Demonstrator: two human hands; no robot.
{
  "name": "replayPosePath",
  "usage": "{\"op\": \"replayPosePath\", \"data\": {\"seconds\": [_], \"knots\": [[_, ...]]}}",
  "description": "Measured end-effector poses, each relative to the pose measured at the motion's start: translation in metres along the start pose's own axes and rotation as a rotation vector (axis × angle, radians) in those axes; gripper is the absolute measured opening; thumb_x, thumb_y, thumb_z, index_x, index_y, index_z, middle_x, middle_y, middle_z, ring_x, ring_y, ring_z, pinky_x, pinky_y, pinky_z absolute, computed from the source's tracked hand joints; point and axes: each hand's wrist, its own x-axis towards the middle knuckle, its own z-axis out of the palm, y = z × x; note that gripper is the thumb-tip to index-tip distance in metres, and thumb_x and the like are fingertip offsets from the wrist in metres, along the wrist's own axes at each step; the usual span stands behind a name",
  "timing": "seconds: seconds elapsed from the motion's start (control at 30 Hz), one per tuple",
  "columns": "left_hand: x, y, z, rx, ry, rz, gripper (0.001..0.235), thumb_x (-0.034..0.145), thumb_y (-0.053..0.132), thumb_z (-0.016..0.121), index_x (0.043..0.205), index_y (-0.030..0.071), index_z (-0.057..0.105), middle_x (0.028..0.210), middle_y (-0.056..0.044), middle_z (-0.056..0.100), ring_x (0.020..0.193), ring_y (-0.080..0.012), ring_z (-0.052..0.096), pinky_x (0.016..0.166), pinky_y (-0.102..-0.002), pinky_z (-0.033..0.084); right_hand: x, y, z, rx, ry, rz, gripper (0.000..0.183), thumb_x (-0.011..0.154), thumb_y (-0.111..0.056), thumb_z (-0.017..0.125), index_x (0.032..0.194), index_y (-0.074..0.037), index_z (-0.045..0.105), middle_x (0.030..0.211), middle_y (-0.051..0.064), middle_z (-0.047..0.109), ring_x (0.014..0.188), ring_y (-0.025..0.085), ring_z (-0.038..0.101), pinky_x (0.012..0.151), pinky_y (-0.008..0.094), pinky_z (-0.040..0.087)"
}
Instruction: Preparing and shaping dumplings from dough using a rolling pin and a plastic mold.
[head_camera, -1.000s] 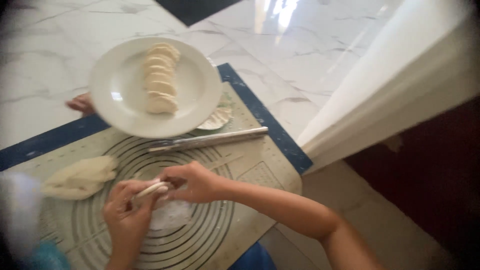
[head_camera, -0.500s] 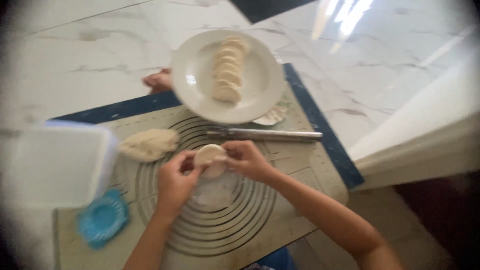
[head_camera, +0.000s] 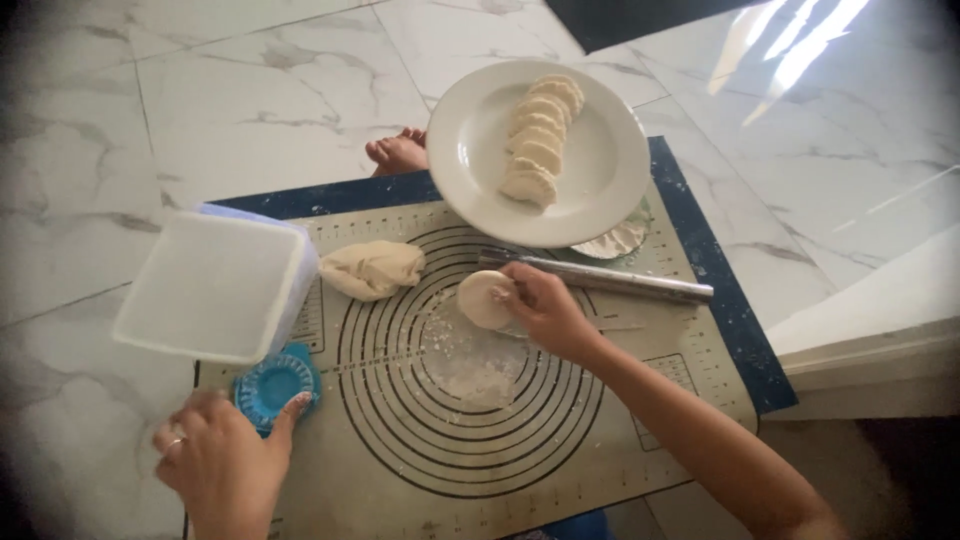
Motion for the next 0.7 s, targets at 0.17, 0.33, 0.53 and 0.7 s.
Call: {"op": "replayPosePath", "data": {"seconds": [0.17,0.33,0.53,0.7], "knots": [[0.003,-0.004,0.028,-0.234,0.013,-0.049,0.091,0.072,0.082,0.068,0.122,0.006,0.063,0.121,-0.018,0.065,0.114,-0.0418,0.051,0.093,-0.055,0.04,0.013,-0.004,0.011,-0.047,-0.028,-0.115,0.015,0.095,-0.002,0.06,0.109,0.001,0.064,0.09,0.012,0.073,0.066,0.016,0.069,0.056,0.022,0.059],[-0.008,0.004,0.045,-0.511,0.144,0.065,0.066,0.079,0.067,0.074,0.101,0.005,0.07,0.068,-0.013,0.069,0.058,-0.0348,0.066,0.061,-0.044,0.051,0.019,0.005,0.013,0.05,0.083,-0.159,0.009,0.095,-0.003,0.063,0.104,-0.001,0.066,0.08,0.002,0.064,0.063,0.009,0.052,0.057,0.023,0.046],[-0.013,0.077,-0.079,-1.123,-0.303,0.307,0.023,0.082,0.023,0.083,0.085,0.002,0.073,0.058,-0.01,0.058,0.052,-0.0194,0.047,0.053,-0.031,0.04,0.015,0.003,0.012,0.121,0.03,-0.168,0.018,0.096,-0.002,0.062,0.113,0.003,0.063,0.099,0.013,0.072,0.08,0.017,0.069,0.071,0.027,0.061],[0.012,0.142,-0.111,-1.775,-0.633,0.406,0.048,0.081,0.014,0.067,0.126,-0.001,0.066,0.118,-0.021,0.075,0.083,-0.0287,0.068,0.075,-0.042,0.064,0.011,0.009,0.011,0.155,0.141,-0.203,0.028,0.088,0.006,0.064,0.116,0.003,0.065,0.09,0.009,0.069,0.066,0.009,0.056,0.059,0.019,0.05]]}}
